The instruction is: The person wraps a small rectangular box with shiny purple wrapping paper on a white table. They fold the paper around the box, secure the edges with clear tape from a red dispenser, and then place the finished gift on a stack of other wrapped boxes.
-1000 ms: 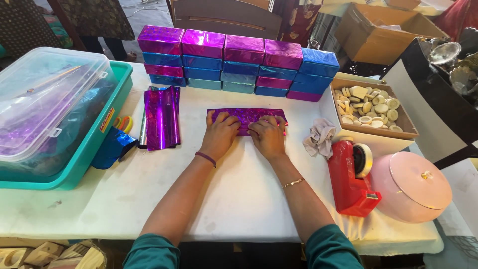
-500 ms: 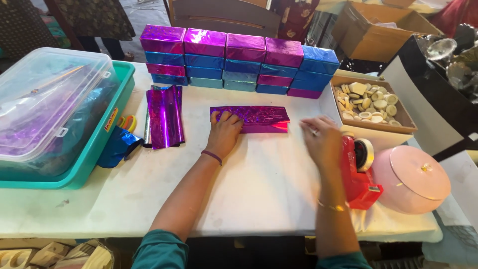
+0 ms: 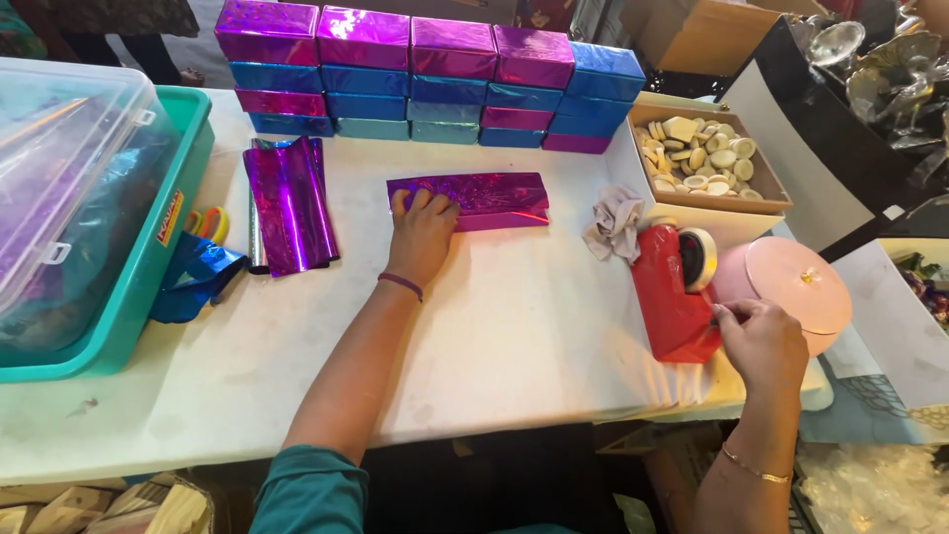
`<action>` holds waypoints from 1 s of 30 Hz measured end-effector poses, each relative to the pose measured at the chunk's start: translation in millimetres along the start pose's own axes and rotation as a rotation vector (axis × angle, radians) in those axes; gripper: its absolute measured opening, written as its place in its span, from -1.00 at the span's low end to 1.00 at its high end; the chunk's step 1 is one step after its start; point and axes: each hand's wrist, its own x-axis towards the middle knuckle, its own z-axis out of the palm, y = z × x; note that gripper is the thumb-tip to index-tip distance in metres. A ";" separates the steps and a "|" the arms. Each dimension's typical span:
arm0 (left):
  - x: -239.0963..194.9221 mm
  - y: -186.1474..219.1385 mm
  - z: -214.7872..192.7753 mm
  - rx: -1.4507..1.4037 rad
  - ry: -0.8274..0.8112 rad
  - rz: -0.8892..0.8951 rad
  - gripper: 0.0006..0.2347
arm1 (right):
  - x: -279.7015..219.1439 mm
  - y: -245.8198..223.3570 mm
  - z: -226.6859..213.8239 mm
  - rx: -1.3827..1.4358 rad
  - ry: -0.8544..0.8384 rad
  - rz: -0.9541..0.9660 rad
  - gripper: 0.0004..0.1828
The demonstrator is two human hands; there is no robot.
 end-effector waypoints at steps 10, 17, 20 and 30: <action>1.9 -2.1 -0.5 -0.026 -0.011 0.006 -0.81 | -2.2 9.7 3.7 0.219 0.034 -0.023 -0.78; 1.3 -1.0 -2.5 -0.009 -0.014 0.023 -0.82 | -10.8 15.2 -0.7 0.464 0.030 0.025 -0.84; 0.4 -1.3 -3.0 -0.005 -0.017 0.023 -0.82 | -14.5 11.8 -4.5 0.451 0.038 0.015 -0.84; 0.2 -1.3 -4.2 -0.007 0.000 0.034 -0.82 | -13.9 28.3 0.6 0.818 -0.127 0.108 -0.60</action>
